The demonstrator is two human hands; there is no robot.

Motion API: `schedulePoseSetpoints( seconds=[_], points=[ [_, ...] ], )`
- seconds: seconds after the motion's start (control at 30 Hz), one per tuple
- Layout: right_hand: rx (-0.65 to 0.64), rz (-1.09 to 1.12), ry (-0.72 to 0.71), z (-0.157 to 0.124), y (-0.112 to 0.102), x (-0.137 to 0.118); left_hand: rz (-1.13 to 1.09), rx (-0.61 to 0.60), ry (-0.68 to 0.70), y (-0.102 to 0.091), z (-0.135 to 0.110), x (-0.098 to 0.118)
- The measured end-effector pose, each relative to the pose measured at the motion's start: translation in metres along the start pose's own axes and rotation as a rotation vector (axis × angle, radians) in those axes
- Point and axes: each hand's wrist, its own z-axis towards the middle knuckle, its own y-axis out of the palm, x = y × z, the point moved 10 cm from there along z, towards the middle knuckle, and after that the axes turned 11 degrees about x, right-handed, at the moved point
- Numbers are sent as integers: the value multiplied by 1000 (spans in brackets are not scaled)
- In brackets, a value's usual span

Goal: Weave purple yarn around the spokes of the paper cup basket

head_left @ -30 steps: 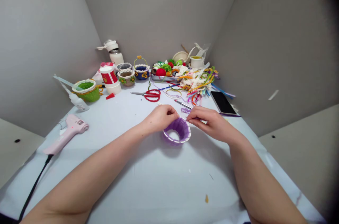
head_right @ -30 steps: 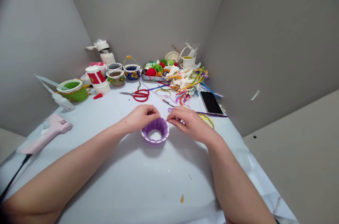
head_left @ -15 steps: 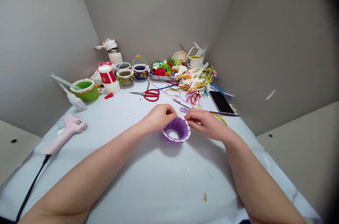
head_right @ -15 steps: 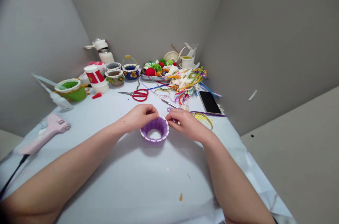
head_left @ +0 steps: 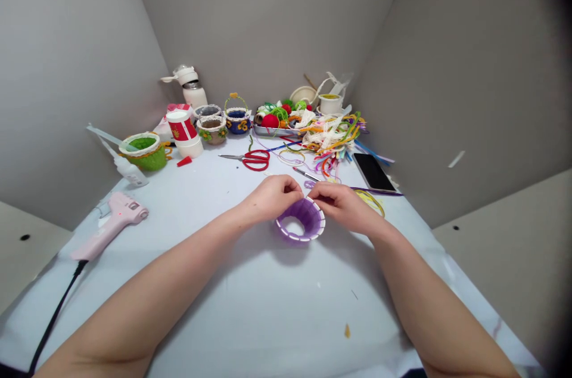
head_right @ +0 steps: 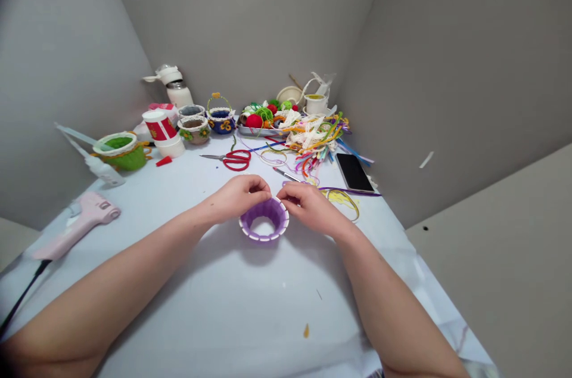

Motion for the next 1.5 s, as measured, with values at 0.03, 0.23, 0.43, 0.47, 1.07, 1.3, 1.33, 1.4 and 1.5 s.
schedulePoseSetpoints(
  seconds=[0.03, 0.23, 0.43, 0.47, 1.07, 1.3, 1.33, 1.4, 1.5],
  points=[
    [3, -7, 4, 0, -1, 1, -5, 20, -16, -1, 0, -2],
    [-48, 12, 25, -1, -3, 4, 14, 91, -26, -2, 2, -6],
    [-73, 33, 35, -1, -8, 3, 19, 102, -33, -3, 1, -8],
    [-79, 31, 32, -2, -6, 2, 20, 103, -29, -4, 1, -7],
    [-14, 55, 75, -4, -14, 12, 7, -19, -10, 6, 0, 0],
    [76, -58, -44, -5, -20, -10, 34, -1, 5, 7, 0, 0],
    [85, -77, -69, -5, -20, -15, 37, 5, 5, 7, 0, 0],
    [90, -113, -115, -6, -19, -23, 46, 9, 6, 6, 0, 0],
    [68, -171, -163, -8, -17, -30, 62, 14, 21, 6, 0, 2]
  ],
)
